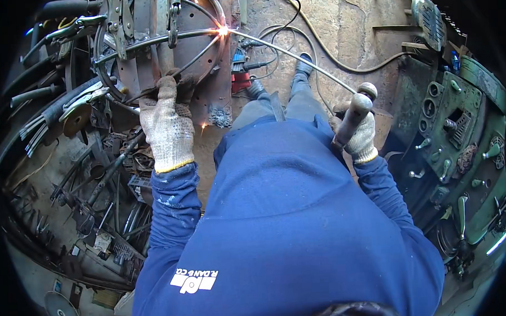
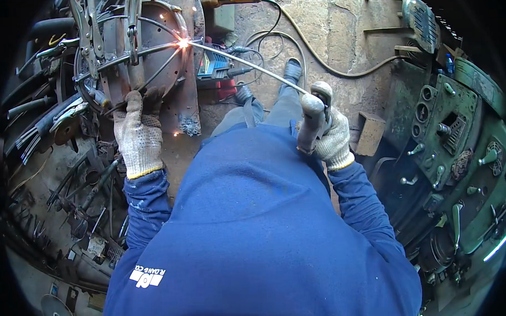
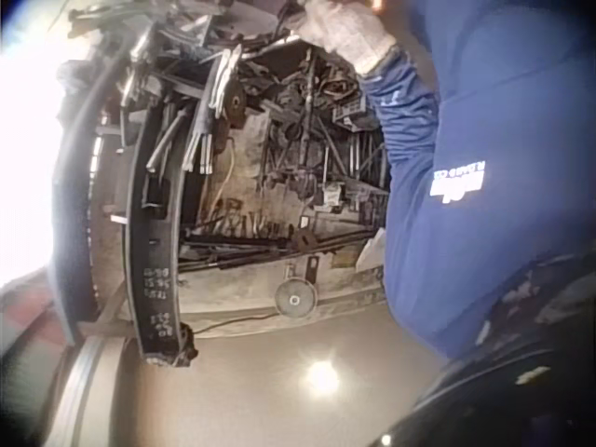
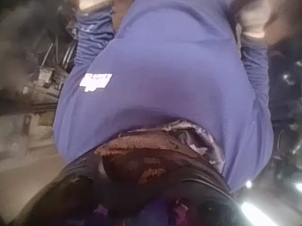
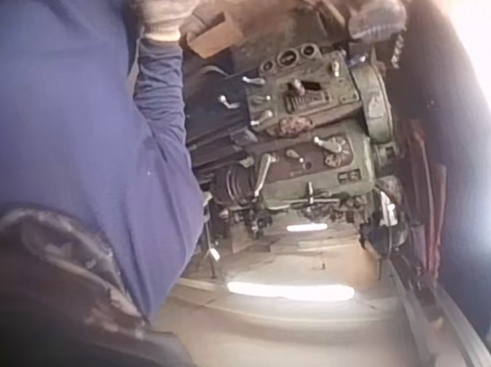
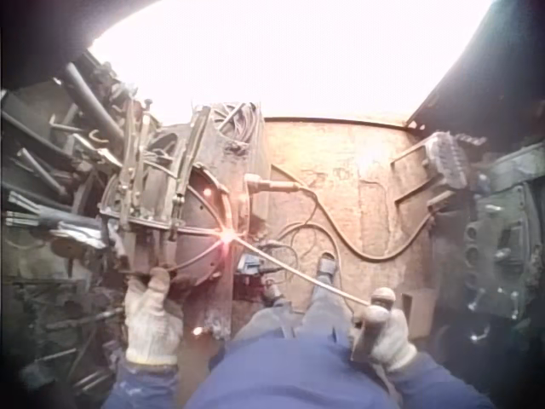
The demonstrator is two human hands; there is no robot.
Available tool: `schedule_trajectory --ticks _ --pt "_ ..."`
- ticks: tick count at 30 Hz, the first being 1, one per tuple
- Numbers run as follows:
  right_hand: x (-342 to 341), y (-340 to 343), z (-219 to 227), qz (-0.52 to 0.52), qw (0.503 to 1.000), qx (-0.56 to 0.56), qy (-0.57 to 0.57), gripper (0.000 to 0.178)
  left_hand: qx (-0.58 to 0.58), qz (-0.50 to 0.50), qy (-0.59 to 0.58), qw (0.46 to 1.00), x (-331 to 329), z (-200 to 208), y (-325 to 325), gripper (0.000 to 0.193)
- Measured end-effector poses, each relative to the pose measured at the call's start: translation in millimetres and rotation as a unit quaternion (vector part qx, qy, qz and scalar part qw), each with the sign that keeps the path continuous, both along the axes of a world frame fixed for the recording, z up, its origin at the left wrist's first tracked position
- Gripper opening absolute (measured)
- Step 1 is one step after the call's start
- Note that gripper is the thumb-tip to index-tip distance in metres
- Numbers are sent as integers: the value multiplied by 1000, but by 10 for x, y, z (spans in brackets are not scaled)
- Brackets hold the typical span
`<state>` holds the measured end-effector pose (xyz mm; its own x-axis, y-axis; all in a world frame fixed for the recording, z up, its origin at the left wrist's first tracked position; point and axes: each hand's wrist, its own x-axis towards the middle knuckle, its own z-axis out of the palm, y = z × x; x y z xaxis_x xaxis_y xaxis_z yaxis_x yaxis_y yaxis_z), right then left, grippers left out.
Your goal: The person uses a welding tool to fuse together a metal frame secured with several clamps, and then uses a wrench to adjust the assembly.
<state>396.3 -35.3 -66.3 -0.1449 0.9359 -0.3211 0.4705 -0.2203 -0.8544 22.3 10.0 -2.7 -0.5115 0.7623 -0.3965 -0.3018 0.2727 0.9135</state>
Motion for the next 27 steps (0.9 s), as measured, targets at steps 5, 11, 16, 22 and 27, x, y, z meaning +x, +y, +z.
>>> schedule_trajectory --ticks 5,11,16,22,27 --pt "-22 2 4 -4 1000 -4 10 39 -22 1 2 1000 -17 3 -2 38" --pt "-29 15 41 -3 1000 -20 22 42 -21 6 14 1000 22 29 9 36" --pt "-35 9 27 -12 999 -16 40 46 -41 2 23 999 21 58 6 39" --pt "-107 47 88 -28 999 -10 35 37 -26 -8 17 999 -21 14 -1 40" --pt "-95 41 97 -13 999 -32 32 50 -37 4 18 999 9 37 12 40"
